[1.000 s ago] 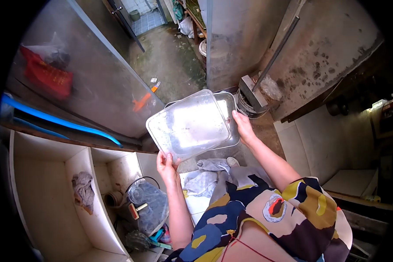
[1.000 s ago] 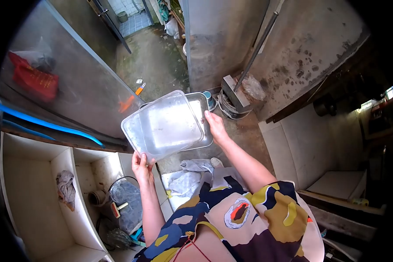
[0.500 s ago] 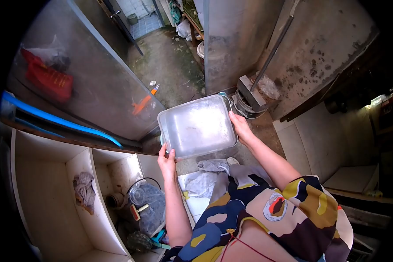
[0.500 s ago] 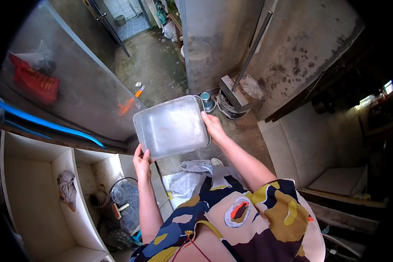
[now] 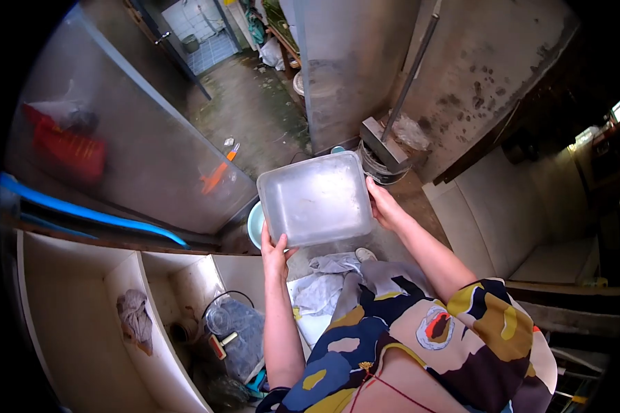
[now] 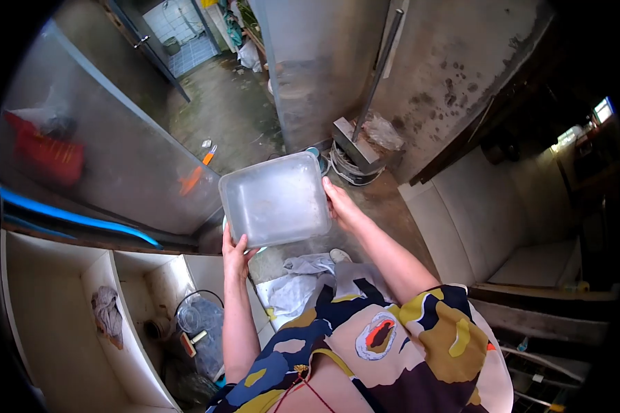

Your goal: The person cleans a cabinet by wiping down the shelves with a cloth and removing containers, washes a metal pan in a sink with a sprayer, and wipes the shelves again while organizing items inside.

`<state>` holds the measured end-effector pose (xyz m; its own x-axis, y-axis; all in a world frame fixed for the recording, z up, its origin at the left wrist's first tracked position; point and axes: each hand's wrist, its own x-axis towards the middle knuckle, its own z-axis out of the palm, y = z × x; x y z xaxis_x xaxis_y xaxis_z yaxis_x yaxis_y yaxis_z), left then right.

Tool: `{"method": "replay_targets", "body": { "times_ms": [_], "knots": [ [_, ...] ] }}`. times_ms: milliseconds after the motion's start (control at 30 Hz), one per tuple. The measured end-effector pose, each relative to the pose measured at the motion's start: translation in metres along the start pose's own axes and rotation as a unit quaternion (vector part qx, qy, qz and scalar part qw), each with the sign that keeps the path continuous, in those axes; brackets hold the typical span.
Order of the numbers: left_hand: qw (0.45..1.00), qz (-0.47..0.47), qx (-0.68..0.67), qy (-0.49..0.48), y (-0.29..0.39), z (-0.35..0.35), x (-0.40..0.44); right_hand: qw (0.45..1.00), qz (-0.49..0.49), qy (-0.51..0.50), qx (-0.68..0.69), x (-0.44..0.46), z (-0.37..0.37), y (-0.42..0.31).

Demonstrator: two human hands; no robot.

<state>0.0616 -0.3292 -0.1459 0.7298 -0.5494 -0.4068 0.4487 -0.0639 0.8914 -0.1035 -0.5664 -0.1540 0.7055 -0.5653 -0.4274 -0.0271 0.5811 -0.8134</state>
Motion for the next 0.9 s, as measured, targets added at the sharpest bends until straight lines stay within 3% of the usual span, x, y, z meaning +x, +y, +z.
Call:
{"method": "replay_targets", "body": {
  "times_ms": [67, 233, 567, 600, 800, 900],
  "knots": [
    [1.0, -0.005, 0.022, -0.009, -0.005, 0.006, 0.002, 0.999, 0.031, -0.022, 0.02, -0.003, -0.017, 0.006],
    [0.996, -0.02, 0.051, -0.074, -0.008, 0.031, 0.01, 0.999, -0.02, -0.015, -0.032, -0.04, -0.032, -0.007],
    [0.985, -0.043, 0.056, -0.159, -0.02, 0.061, 0.014, 0.99, -0.077, 0.106, 0.042, -0.08, -0.064, -0.007],
    [0.986, -0.045, 0.061, -0.151, -0.009, 0.07, 0.01, 0.991, -0.041, 0.125, 0.025, -0.073, -0.068, -0.009],
    [0.984, -0.061, 0.042, -0.16, -0.02, 0.104, 0.01, 0.986, -0.111, 0.114, 0.04, -0.096, -0.092, -0.017],
    [0.967, -0.052, 0.058, -0.244, -0.02, 0.14, 0.01, 0.972, -0.118, 0.198, 0.038, -0.108, -0.11, -0.018]
  ]
}}
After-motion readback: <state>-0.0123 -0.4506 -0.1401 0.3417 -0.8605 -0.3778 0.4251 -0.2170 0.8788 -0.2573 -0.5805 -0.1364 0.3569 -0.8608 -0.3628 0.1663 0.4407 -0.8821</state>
